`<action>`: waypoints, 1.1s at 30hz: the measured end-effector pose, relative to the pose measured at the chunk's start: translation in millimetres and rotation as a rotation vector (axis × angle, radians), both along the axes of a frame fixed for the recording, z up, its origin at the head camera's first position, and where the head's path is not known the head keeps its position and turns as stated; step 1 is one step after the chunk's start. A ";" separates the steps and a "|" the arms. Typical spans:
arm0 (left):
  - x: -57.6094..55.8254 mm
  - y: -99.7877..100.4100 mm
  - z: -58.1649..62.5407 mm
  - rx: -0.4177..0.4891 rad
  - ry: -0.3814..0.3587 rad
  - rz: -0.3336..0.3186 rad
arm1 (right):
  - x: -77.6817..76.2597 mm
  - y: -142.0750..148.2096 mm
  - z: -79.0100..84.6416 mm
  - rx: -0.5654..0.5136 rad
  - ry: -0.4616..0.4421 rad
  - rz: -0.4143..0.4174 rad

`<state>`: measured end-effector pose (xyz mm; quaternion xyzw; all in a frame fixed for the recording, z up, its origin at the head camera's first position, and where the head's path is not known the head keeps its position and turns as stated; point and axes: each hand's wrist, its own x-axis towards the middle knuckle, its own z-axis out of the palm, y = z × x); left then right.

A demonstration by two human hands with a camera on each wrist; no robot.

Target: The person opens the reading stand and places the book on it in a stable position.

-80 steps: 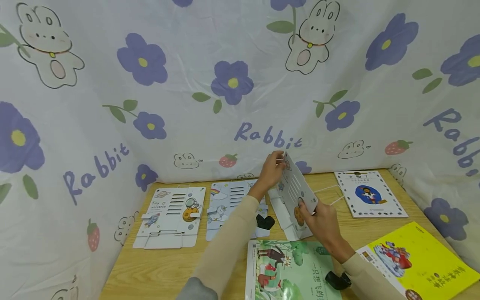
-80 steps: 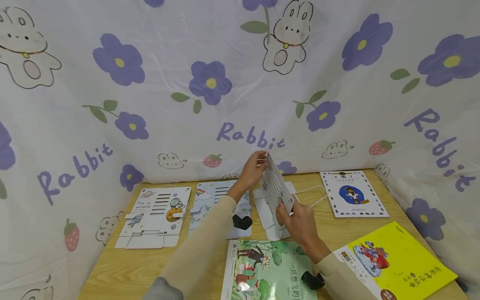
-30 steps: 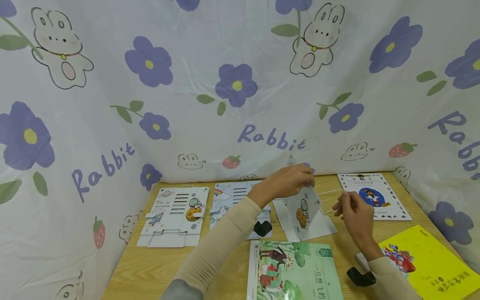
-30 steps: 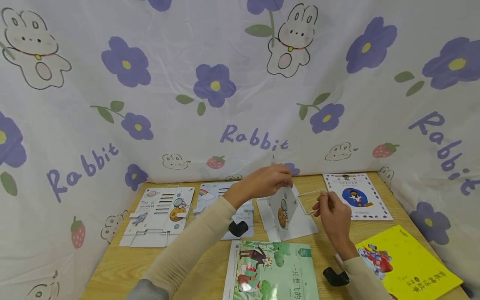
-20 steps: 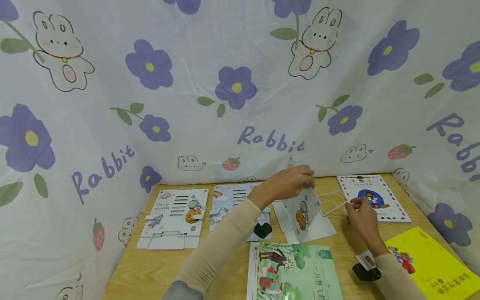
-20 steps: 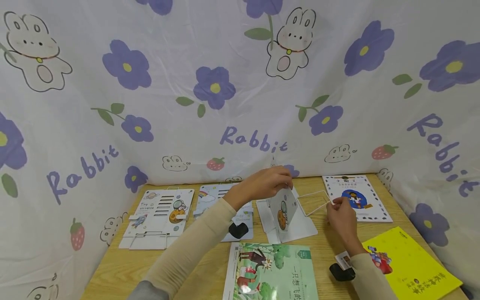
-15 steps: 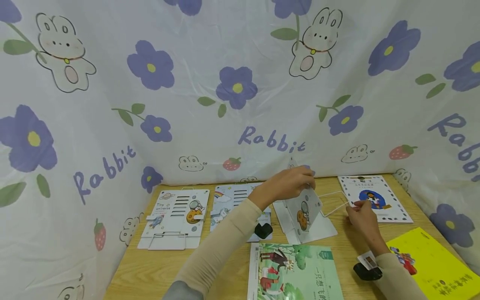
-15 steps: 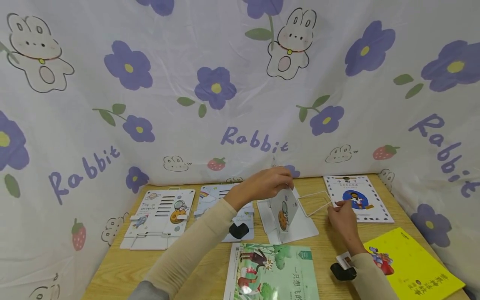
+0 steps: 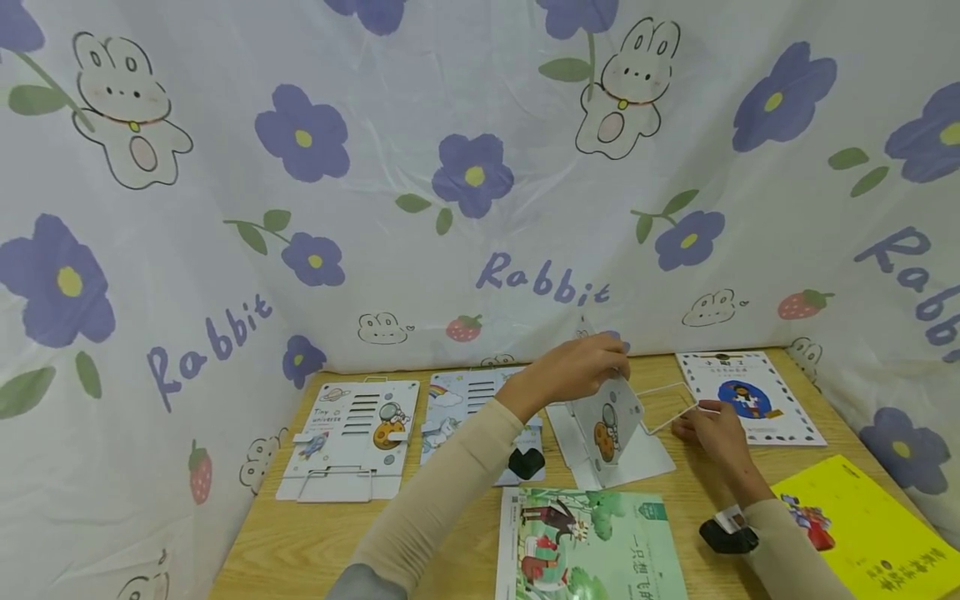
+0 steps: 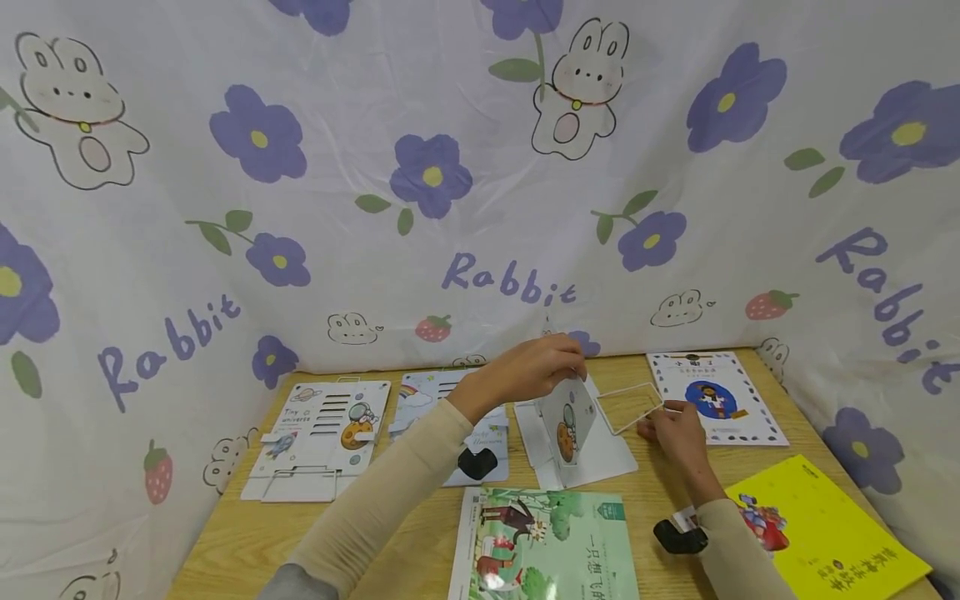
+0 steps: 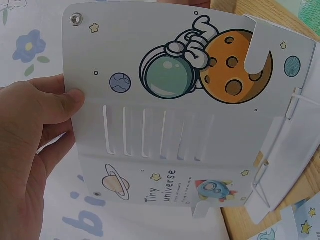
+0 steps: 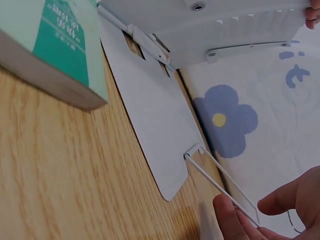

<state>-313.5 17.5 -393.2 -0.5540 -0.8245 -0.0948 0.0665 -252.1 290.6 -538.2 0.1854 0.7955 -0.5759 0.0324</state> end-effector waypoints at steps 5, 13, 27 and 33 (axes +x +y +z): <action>-0.7 1.0 -1.0 0.001 -0.001 0.004 | -1.2 -0.9 -2.9 -0.027 0.030 -0.024; -1.1 2.5 -1.4 0.013 -0.001 -0.007 | -1.2 -9.6 -5.7 -0.038 0.111 -0.061; -2.1 9.3 -3.4 0.005 0.011 -0.007 | 4.1 -32.6 6.4 0.100 0.367 0.121; -1.2 13.1 -4.2 0.003 0.013 -0.002 | 2.3 -42.4 5.3 0.244 0.421 0.197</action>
